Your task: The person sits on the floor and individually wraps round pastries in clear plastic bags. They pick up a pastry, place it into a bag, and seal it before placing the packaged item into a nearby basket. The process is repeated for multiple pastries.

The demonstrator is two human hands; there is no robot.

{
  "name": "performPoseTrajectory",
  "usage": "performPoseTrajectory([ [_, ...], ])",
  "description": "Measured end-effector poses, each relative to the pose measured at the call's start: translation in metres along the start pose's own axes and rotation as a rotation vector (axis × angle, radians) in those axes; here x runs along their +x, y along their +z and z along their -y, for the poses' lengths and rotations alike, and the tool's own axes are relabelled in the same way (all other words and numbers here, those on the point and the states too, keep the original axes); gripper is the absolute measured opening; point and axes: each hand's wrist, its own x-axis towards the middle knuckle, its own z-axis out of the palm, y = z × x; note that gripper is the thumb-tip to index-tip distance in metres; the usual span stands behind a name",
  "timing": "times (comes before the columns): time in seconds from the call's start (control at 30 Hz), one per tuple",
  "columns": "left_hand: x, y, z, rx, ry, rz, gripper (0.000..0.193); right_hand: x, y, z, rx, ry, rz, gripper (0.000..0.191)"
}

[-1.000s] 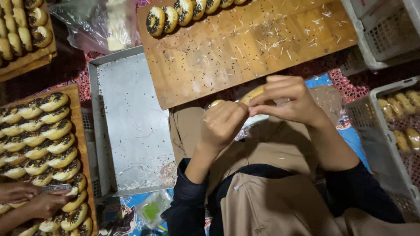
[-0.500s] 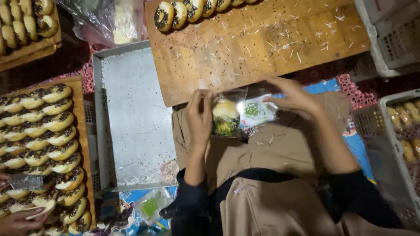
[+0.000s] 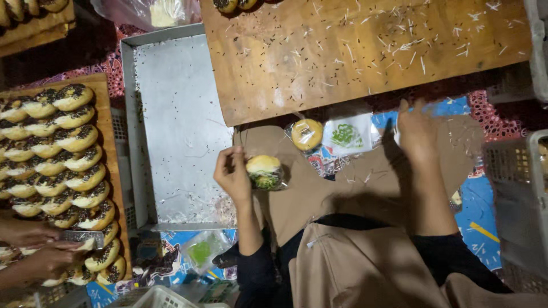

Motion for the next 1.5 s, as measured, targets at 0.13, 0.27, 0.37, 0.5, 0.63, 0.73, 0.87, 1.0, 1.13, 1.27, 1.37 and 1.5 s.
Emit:
performPoseTrajectory([
  [0.13,-0.003,0.036,-0.010,-0.024,-0.051,0.025,0.013,-0.007,0.019,0.086,0.508,-0.256,0.594,0.061],
  [0.27,0.005,0.054,-0.020,-0.073,-0.152,0.053,0.014,-0.015,0.102,0.142,1.270,-0.041,0.639,0.017],
  [0.37,0.003,0.032,-0.015,-0.033,-0.019,0.019,0.015,-0.036,0.161,0.126,1.210,0.159,0.363,0.018],
  [0.5,-0.028,-0.021,0.002,0.110,-0.055,-0.112,0.015,-0.092,0.188,0.086,1.198,0.328,0.383,0.028],
  [0.63,-0.064,-0.040,0.016,0.156,0.199,-0.039,0.014,-0.131,0.192,0.090,1.059,0.140,0.617,0.023],
  [0.73,-0.065,-0.029,0.015,0.024,-0.170,-0.067,0.010,-0.122,0.198,0.114,1.068,0.054,0.684,0.020],
  [0.87,-0.018,0.001,0.007,-0.042,-0.105,-0.031,0.011,-0.079,0.202,0.138,1.182,0.170,0.495,0.016],
  [1.0,0.015,0.019,-0.002,-0.162,-0.096,0.004,0.012,-0.061,0.198,0.141,1.129,0.209,0.248,0.018],
  [1.13,-0.012,-0.001,0.014,0.173,0.083,0.050,0.017,-0.100,0.200,0.124,1.038,0.448,0.270,0.013],
  [1.27,-0.047,-0.026,0.063,0.144,-0.231,0.118,0.019,-0.148,0.209,0.099,0.992,0.573,0.457,0.014],
  [1.37,-0.044,-0.029,0.092,0.019,-0.256,0.143,0.019,-0.153,0.211,0.090,1.005,0.247,0.425,0.014],
  [1.5,-0.009,0.009,0.101,-0.053,-0.219,0.307,0.016,-0.132,0.200,0.094,1.295,0.572,0.245,0.044],
])
